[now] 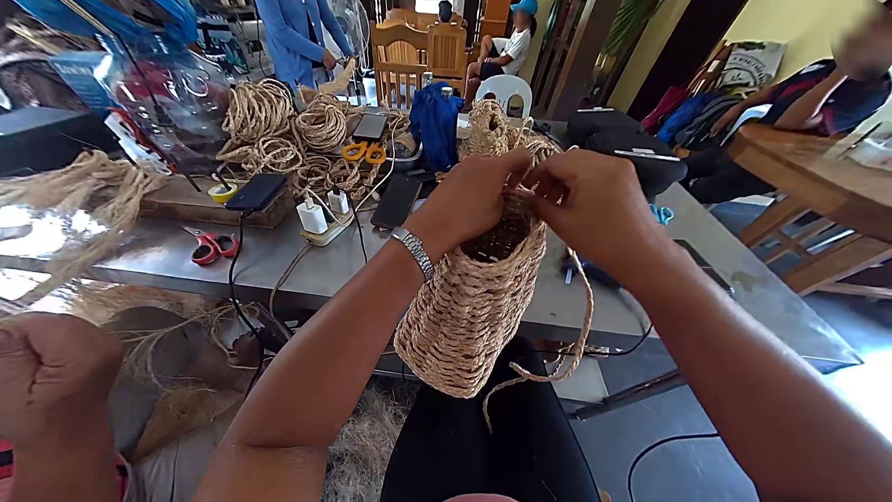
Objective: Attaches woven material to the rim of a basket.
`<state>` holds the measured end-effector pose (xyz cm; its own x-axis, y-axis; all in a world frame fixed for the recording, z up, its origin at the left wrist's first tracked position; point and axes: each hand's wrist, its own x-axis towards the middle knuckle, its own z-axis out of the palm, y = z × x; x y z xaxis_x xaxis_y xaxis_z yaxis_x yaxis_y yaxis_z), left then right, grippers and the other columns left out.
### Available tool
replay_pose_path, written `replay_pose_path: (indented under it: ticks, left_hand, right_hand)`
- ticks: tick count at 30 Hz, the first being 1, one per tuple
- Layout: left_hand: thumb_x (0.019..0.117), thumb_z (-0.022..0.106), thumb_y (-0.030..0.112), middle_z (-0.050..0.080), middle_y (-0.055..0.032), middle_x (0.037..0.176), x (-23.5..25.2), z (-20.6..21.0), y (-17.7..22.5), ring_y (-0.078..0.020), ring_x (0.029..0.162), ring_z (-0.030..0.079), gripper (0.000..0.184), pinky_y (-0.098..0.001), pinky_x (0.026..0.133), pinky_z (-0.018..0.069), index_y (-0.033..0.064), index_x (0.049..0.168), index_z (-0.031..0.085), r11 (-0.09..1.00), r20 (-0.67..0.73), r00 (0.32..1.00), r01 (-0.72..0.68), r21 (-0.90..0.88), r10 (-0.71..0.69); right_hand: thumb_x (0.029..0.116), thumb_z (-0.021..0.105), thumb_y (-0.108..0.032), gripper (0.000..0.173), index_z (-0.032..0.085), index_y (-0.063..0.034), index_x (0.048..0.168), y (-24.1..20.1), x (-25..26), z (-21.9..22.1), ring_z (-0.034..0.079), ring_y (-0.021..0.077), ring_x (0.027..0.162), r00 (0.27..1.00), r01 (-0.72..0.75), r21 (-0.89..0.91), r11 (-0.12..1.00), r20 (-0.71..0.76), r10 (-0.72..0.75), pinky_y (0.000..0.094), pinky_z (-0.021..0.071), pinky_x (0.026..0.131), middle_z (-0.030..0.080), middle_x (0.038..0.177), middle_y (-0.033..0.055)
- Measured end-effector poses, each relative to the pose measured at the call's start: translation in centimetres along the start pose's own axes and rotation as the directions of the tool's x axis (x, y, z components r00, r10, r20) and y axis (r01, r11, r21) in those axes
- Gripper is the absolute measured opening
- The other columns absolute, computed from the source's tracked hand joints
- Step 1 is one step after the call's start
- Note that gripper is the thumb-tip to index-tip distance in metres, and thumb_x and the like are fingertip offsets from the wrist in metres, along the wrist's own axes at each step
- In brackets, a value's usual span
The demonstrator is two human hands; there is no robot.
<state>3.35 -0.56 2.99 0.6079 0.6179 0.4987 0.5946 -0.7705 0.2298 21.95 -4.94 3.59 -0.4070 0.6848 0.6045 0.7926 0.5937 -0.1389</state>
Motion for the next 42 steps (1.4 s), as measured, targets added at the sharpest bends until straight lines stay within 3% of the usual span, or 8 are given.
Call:
replay_pose_path:
  ticks: [5,12,21,25,29,35,39,42]
  left_hand:
    - [0.0923,0.064,0.001,0.07,-0.0134,0.099,0.5,0.2,-0.1,-0.0316,0.096,0.069,0.02,-0.0512,0.086,0.0541,0.0046,0.112,0.064,0.999,0.009,1.0,-0.025,0.046,0.025]
    - [0.0929,0.065,0.002,0.071,-0.0157,0.109,1.5,-0.3,0.7,-0.0364,0.106,0.068,0.039,-0.0548,0.092,0.0518,0.0072,0.132,0.06,0.989,0.12,0.989,0.072,0.132,-0.088]
    - [0.09,0.065,0.001,0.071,-0.015,0.105,1.4,0.1,0.1,-0.0343,0.102,0.068,0.033,-0.0539,0.089,0.0524,0.0052,0.123,0.063,0.991,0.071,0.992,0.099,0.088,-0.105]
    - [0.0916,0.064,0.0,0.071,-0.0134,0.107,1.5,0.3,0.0,-0.0334,0.104,0.068,0.032,-0.0542,0.092,0.0523,0.0072,0.123,0.065,0.992,0.07,0.992,0.096,0.081,-0.102]
    - [0.0917,0.065,0.0,0.072,-0.0141,0.107,1.5,0.3,0.2,-0.0337,0.104,0.069,0.034,-0.0545,0.093,0.0521,0.0064,0.125,0.065,0.992,0.061,0.992,0.107,0.062,-0.111]
    - [0.0922,0.068,0.005,0.073,-0.0123,0.107,1.5,0.5,-0.1,-0.0308,0.105,0.069,0.03,-0.0517,0.094,0.0527,0.0073,0.122,0.066,0.991,0.039,0.993,0.109,0.075,-0.112]
    - [0.0926,0.066,0.004,0.072,-0.0163,0.112,1.4,0.4,0.2,-0.0347,0.11,0.067,0.039,-0.0531,0.098,0.0506,0.0052,0.131,0.063,0.982,0.045,0.987,0.146,0.123,-0.152]
    - [0.0918,0.067,0.004,0.071,-0.0178,0.113,1.3,0.4,0.3,-0.036,0.111,0.067,0.038,-0.0539,0.098,0.0512,0.0037,0.13,0.063,0.979,0.039,0.985,0.162,0.127,-0.168]
  right_hand:
    - [0.0905,0.068,-0.001,0.007,0.074,0.0008,0.094,-0.2,0.5,0.0,0.068,0.0315,0.088,1.0,-0.004,-0.051,0.999,0.026,0.005,0.0494,0.0559,0.081,0.069,0.093,0.0178]
    - [0.0922,0.067,-0.002,0.008,0.073,0.0035,0.094,-0.9,2.6,-0.3,0.066,0.0372,0.099,0.973,-0.089,-0.173,0.981,0.194,0.122,0.0535,0.0518,0.088,0.068,0.097,0.021]
    - [0.0904,0.071,-0.004,0.007,0.072,0.0029,0.093,0.0,4.7,-0.6,0.065,0.0376,0.102,0.91,-0.204,-0.104,0.973,0.346,0.228,0.0588,0.0499,0.089,0.068,0.103,0.0218]
    - [0.0894,0.073,-0.007,0.006,0.072,-0.0019,0.091,0.3,4.6,-0.7,0.068,0.0352,0.095,0.9,-0.242,-0.091,0.966,0.351,0.258,0.0602,0.0511,0.084,0.071,0.096,0.018]
    - [0.0919,0.069,-0.006,0.008,0.071,0.0021,0.09,-0.7,4.1,-0.6,0.067,0.0384,0.097,0.934,-0.142,-0.181,0.973,0.301,0.193,0.0595,0.0512,0.085,0.07,0.095,0.0207]
    - [0.0875,0.072,-0.003,0.01,0.07,0.0056,0.092,-1.3,4.2,0.4,0.065,0.0453,0.107,0.944,-0.116,-0.256,0.96,0.271,0.187,0.0647,0.051,0.088,0.068,0.105,0.0256]
    - [0.0894,0.066,0.002,0.008,0.068,0.0078,0.094,-1.8,4.1,1.0,0.066,0.0465,0.106,0.94,-0.144,-0.313,0.939,0.252,0.228,0.0641,0.0534,0.085,0.067,0.109,0.0267]
    - [0.0898,0.065,0.002,0.009,0.067,0.009,0.096,-2.0,4.2,1.2,0.066,0.0461,0.104,0.936,-0.133,-0.329,0.935,0.269,0.228,0.0631,0.0546,0.082,0.066,0.11,0.0262]
